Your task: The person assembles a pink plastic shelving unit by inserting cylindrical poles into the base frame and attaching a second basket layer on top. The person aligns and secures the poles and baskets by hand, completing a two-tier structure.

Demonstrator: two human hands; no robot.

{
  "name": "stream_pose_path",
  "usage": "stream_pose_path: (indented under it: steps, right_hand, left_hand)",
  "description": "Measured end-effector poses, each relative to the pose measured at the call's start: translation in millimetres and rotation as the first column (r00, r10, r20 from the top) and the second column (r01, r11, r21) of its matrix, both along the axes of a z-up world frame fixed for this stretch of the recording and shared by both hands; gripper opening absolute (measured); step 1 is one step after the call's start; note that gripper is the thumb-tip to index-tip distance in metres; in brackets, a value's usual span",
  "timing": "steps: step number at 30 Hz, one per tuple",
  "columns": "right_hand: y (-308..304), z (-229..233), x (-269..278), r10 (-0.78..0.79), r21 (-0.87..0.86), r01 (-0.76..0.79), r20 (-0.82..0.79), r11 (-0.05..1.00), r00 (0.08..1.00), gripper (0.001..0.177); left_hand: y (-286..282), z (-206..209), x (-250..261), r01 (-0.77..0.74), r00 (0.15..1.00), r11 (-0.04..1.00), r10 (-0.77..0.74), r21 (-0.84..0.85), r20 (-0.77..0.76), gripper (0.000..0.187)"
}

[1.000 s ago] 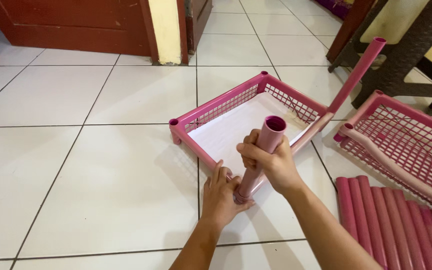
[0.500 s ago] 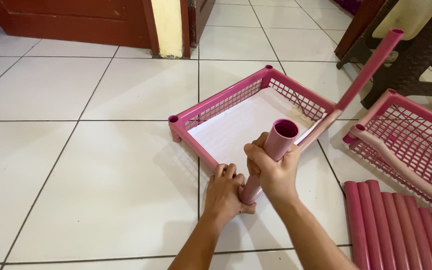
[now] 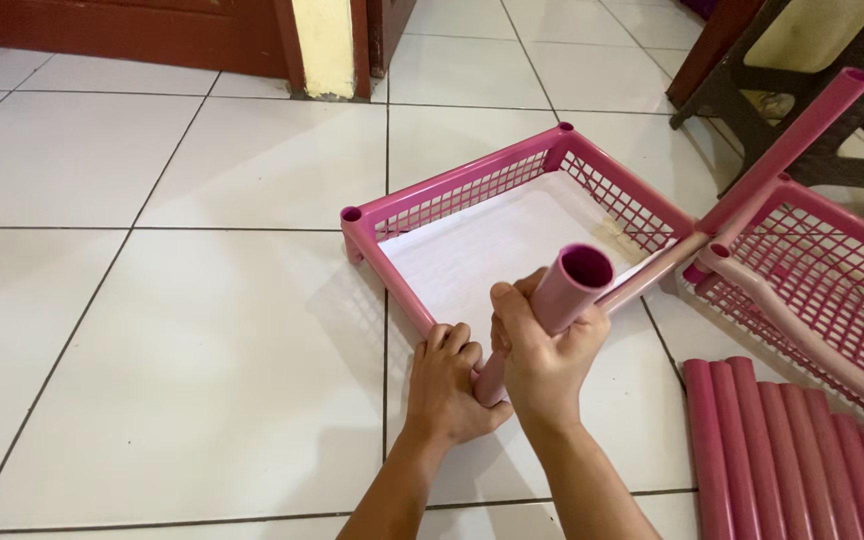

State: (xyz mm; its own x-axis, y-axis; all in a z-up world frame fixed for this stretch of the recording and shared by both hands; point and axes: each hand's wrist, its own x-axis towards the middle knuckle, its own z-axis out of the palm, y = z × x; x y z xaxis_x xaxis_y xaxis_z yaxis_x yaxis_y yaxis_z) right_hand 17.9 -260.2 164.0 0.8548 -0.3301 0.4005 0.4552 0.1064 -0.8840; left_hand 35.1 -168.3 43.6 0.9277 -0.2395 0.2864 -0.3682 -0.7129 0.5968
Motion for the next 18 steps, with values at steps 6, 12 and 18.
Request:
stream_pose_path:
  steps: [6,12,18]
  right_hand:
    - [-3.6,2.8,5.7,0.066,0.01,-0.066,-0.014,0.998,0.998,0.016]
    - [7.5,-1.4,0.4,-0.154,-0.037,0.153,-0.039,0.988,0.987,0.018]
    - [17.6,-10.8,5.9,-0.369,-0.085,0.368,0.004,0.926,0.929,0.021]
  left_hand:
    - [-2.5,-6.0,3.7,-0.027,0.997,0.999,0.029,-0.028,0.067,0.037]
    - [-4.7,-13.4,3.6,-0.041,0.989,0.994,0.054,-0.097,0.137,0.039]
    - [-7.3,-17.1,5.0,-0.076,0.992,0.997,0.079,-0.036,0.094,0.027]
